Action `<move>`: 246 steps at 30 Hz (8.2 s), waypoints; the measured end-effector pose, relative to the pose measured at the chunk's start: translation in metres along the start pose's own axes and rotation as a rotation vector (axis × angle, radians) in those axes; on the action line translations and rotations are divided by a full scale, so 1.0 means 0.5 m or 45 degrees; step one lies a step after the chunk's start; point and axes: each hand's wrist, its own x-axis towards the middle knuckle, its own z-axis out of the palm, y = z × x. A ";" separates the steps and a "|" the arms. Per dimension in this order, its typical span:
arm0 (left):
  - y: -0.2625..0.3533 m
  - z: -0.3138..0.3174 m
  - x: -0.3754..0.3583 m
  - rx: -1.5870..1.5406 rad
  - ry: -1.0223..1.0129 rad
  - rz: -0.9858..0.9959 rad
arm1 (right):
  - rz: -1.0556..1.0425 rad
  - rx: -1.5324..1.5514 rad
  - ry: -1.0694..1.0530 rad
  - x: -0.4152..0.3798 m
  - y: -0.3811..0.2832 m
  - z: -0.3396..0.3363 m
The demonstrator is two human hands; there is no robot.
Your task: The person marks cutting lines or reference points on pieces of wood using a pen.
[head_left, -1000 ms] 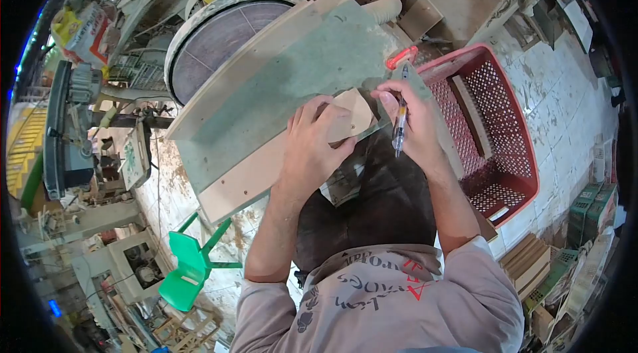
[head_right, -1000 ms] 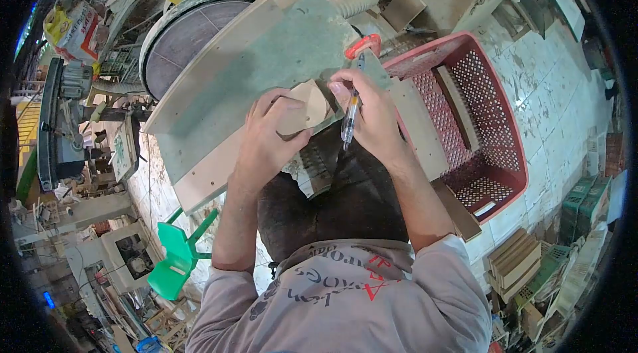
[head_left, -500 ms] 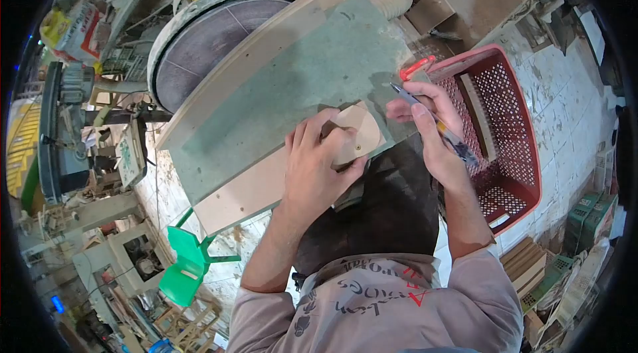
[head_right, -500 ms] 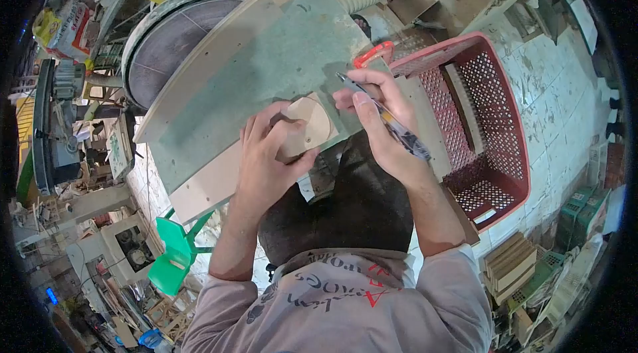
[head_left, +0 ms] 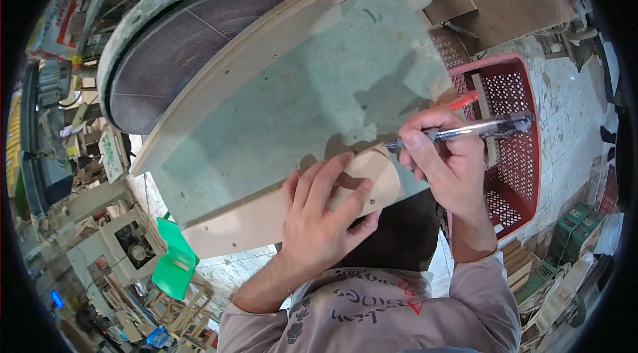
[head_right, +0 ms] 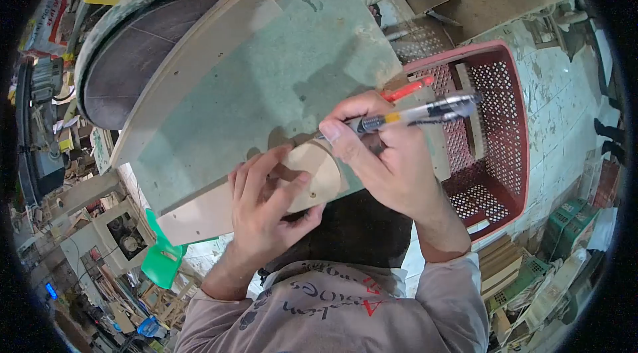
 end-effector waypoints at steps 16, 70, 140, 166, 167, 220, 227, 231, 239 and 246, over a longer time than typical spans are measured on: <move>-0.006 0.002 -0.015 -0.016 -0.062 -0.026 | 0.002 -0.217 -0.018 0.011 -0.003 0.009; -0.003 0.009 -0.012 0.047 -0.019 -0.016 | -0.201 -0.534 -0.022 0.003 -0.001 0.001; -0.007 0.025 -0.018 0.077 0.082 -0.010 | -0.292 -0.416 0.049 -0.068 0.028 -0.014; -0.008 0.025 -0.015 0.076 0.095 0.012 | -0.662 -0.539 -0.042 -0.103 0.051 -0.025; -0.008 0.026 -0.015 0.072 0.100 0.009 | -0.660 -0.534 -0.041 -0.103 0.052 -0.024; -0.006 0.024 -0.014 0.086 0.085 -0.008 | -0.514 -0.505 -0.059 -0.077 0.046 -0.036; -0.006 0.027 -0.017 0.071 0.093 -0.027 | -0.582 -0.504 -0.049 -0.054 0.038 -0.037; -0.004 0.024 -0.016 0.081 0.082 -0.027 | -0.572 -0.508 0.027 -0.055 0.045 -0.038; -0.007 0.026 -0.016 0.080 0.104 0.006 | -0.559 -0.491 -0.001 -0.058 0.043 -0.035; -0.006 0.024 -0.014 0.073 0.081 0.005 | -0.558 -0.537 0.000 -0.058 0.042 -0.034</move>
